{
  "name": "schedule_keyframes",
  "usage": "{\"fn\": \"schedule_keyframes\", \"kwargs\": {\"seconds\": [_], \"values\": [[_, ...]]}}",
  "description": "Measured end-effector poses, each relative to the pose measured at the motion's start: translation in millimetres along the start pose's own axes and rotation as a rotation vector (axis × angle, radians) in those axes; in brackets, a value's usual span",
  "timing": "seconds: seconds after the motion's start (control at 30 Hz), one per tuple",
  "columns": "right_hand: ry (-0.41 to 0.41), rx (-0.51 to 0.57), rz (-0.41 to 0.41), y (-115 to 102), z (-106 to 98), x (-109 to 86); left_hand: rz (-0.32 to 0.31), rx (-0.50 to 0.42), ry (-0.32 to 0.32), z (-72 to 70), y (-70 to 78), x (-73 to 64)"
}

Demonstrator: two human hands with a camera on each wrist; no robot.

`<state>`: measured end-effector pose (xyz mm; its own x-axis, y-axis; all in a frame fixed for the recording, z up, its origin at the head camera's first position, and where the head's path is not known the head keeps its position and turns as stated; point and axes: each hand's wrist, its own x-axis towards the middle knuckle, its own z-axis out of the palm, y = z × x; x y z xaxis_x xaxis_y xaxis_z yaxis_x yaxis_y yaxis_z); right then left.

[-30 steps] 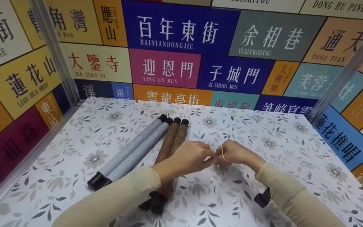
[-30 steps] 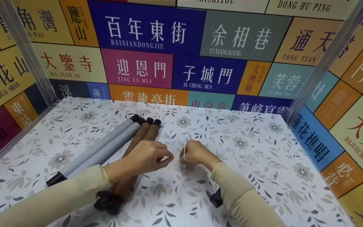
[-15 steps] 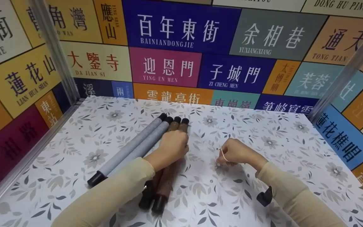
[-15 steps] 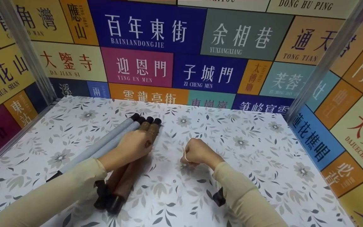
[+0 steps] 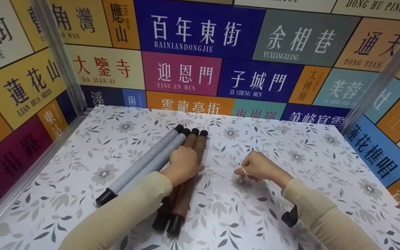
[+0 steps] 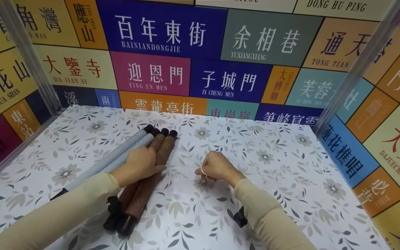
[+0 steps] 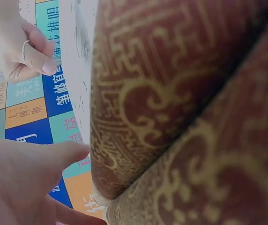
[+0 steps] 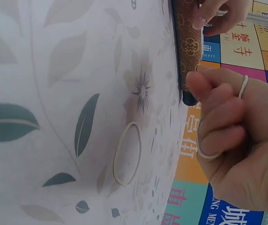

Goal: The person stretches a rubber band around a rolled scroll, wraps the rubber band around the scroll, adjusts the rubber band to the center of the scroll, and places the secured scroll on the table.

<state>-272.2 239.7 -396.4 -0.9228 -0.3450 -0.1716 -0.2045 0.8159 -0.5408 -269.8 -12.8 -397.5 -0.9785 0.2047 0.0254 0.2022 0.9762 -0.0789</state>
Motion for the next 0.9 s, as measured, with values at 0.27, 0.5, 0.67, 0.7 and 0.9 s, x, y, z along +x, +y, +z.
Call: {"fn": "schedule_keyframes", "kwargs": {"seconds": [0.27, 0.5, 0.67, 0.7, 0.9], "values": [[-0.002, 0.054, 0.016, 1.8, 2.5, 2.5, 0.004, -0.045, -0.113, 2.4, -3.0, 4.3], [0.002, -0.069, -0.072, 4.6, -0.8, 4.9, -0.02, -0.118, -0.113, 5.3, -4.5, 4.2], [0.006, -0.096, -0.089, 7.1, -2.8, 5.0, -0.008, -0.228, -0.091, 7.2, -3.9, 3.0], [0.009, -0.095, -0.089, 7.7, -3.5, 5.3, 0.003, -0.245, -0.087, 7.0, -3.7, 2.5], [0.026, -0.089, -0.102, 11.4, -8.6, 6.2, 0.055, -0.293, -0.072, 3.9, -0.7, 0.0]]}}
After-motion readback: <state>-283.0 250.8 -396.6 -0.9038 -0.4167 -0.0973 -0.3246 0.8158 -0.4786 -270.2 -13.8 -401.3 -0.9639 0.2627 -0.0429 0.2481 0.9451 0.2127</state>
